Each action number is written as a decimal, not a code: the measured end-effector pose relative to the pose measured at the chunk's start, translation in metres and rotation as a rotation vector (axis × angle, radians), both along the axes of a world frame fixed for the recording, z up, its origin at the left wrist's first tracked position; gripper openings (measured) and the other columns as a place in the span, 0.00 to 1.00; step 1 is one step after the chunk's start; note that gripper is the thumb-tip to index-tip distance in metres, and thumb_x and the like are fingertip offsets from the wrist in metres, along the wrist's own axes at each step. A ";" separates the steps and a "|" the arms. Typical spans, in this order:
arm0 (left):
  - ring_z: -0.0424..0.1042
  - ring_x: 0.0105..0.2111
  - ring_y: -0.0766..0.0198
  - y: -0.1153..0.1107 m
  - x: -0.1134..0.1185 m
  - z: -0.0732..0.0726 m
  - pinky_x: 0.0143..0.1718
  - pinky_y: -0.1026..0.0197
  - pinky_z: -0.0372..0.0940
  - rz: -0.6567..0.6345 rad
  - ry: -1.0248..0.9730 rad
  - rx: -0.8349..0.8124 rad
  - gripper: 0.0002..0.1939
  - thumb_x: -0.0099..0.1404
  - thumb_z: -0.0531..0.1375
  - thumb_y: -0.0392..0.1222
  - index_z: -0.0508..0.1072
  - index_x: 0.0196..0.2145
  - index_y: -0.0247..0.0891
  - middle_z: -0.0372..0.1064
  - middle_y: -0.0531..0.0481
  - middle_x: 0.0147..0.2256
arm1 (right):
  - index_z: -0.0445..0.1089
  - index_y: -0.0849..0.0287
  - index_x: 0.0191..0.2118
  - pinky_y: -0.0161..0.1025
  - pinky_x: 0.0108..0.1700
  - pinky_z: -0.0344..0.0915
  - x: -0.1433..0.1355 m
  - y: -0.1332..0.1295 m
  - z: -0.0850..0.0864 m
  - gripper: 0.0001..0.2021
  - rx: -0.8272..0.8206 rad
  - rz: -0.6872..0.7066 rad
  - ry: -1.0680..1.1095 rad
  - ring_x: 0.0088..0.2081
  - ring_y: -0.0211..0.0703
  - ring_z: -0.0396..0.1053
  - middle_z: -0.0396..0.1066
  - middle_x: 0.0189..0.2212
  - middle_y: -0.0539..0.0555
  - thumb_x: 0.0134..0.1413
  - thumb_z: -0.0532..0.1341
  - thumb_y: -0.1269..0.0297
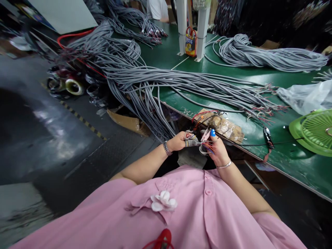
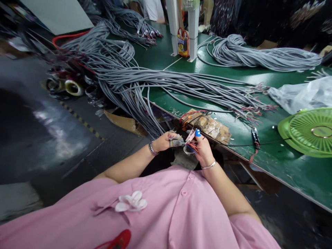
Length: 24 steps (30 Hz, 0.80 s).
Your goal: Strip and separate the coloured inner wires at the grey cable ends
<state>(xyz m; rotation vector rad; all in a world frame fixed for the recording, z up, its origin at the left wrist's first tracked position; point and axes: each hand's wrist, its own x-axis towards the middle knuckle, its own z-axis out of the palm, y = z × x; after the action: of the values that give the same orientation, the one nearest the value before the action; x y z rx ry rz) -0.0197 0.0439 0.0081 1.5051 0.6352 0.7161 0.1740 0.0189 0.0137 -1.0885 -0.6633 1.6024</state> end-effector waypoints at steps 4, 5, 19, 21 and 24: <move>0.62 0.26 0.70 -0.001 0.002 -0.003 0.30 0.66 0.60 -0.002 0.031 0.015 0.22 0.59 0.65 0.56 0.74 0.28 0.29 0.64 0.52 0.24 | 0.69 0.58 0.26 0.33 0.21 0.57 0.000 0.001 -0.002 0.25 0.001 0.012 0.030 0.19 0.32 0.57 0.63 0.17 0.46 0.45 0.66 0.37; 0.62 0.26 0.70 -0.001 0.002 -0.003 0.31 0.66 0.60 -0.001 0.031 0.021 0.22 0.60 0.65 0.55 0.74 0.28 0.29 0.65 0.52 0.24 | 0.69 0.58 0.26 0.33 0.21 0.57 0.000 0.001 -0.003 0.26 -0.008 0.016 0.028 0.19 0.33 0.58 0.63 0.18 0.46 0.45 0.66 0.36; 0.74 0.29 0.63 -0.040 -0.039 0.012 0.33 0.65 0.68 -0.223 0.106 0.059 0.20 0.61 0.64 0.54 0.79 0.33 0.29 0.76 0.39 0.30 | 0.74 0.58 0.33 0.30 0.17 0.48 0.020 -0.024 -0.039 0.28 -0.159 0.183 0.126 0.22 0.34 0.57 0.74 0.32 0.56 0.46 0.62 0.33; 0.72 0.25 0.66 -0.050 -0.046 0.009 0.29 0.67 0.67 -0.175 0.120 -0.001 0.20 0.61 0.64 0.54 0.78 0.33 0.29 0.74 0.42 0.27 | 0.75 0.58 0.34 0.31 0.18 0.47 0.023 -0.029 -0.042 0.25 -0.130 0.220 0.076 0.23 0.35 0.58 0.75 0.34 0.57 0.48 0.63 0.38; 0.64 0.17 0.72 -0.058 -0.051 0.002 0.19 0.70 0.61 0.069 0.087 -0.130 0.22 0.62 0.63 0.57 0.74 0.32 0.30 0.67 0.51 0.19 | 0.76 0.57 0.39 0.32 0.21 0.50 0.023 -0.036 -0.039 0.17 -0.051 0.315 0.028 0.26 0.36 0.59 0.75 0.37 0.55 0.47 0.68 0.51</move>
<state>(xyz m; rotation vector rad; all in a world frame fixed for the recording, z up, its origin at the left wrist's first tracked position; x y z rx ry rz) -0.0704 -0.0142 0.0097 1.4051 0.7888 0.6519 0.1970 -0.0168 -0.0248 -1.0343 -0.8094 1.9083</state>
